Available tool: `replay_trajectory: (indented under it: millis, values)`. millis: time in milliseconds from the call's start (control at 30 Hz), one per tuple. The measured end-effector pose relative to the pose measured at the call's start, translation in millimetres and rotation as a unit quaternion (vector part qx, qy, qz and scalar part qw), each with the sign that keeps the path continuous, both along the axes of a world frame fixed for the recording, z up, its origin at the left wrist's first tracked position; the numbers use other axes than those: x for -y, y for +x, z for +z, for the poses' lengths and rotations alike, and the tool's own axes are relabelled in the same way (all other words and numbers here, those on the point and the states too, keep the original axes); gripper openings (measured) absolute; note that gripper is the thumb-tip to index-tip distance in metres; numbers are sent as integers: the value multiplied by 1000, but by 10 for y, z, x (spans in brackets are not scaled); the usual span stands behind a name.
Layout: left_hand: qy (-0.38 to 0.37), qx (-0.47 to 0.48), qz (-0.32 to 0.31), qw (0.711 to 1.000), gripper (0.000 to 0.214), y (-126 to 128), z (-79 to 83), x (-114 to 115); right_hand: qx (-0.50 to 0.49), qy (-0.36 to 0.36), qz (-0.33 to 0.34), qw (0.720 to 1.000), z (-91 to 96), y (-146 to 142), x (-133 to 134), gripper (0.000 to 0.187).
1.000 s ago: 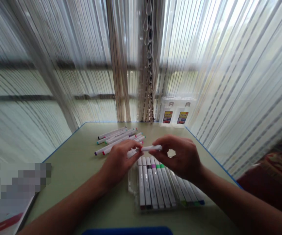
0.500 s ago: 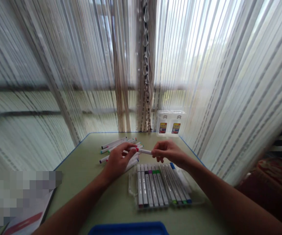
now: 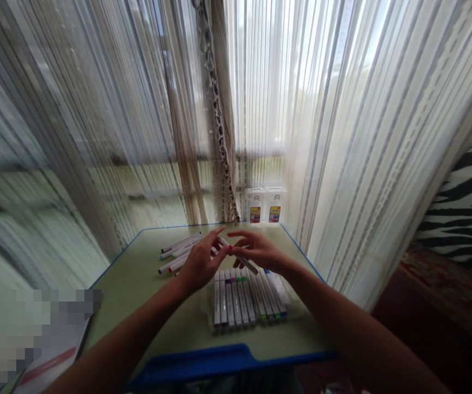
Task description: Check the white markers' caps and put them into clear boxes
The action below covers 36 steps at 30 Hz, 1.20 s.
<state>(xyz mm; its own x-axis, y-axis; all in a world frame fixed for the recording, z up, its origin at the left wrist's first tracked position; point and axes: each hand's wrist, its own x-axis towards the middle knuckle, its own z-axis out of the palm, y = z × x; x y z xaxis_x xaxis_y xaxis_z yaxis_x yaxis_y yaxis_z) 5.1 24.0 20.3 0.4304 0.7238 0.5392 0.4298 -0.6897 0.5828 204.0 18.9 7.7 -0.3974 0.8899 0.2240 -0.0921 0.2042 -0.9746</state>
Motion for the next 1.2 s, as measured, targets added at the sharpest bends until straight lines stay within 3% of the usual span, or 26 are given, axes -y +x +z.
replay_trajectory:
  millis: [133, 300, 433, 633, 867, 1200]
  values:
    - [22, 3, 37, 999, 46, 70, 149, 126, -29, 11, -25, 999, 210, 67, 79, 60]
    - [64, -58, -6, 996, 31, 223, 131, 476, -14, -16, -86, 996, 351, 279, 162, 47]
    - [72, -100, -66, 990, 24, 369, -21, 718, 40, -39, -121, 991, 185, 587, 246, 42]
    - [119, -168, -122, 971, 39, 621, -213, 812, 89, -65, -130, 985, -37, 943, 409, 51]
    - [194, -242, -135, 941, 48, 782, -260, 768, 113, -81, -117, 983, -181, 934, 438, 53]
    - [286, -218, -156, 920, 28, 802, -426, 752, 189, -17, -129, 973, -275, 937, 503, 41]
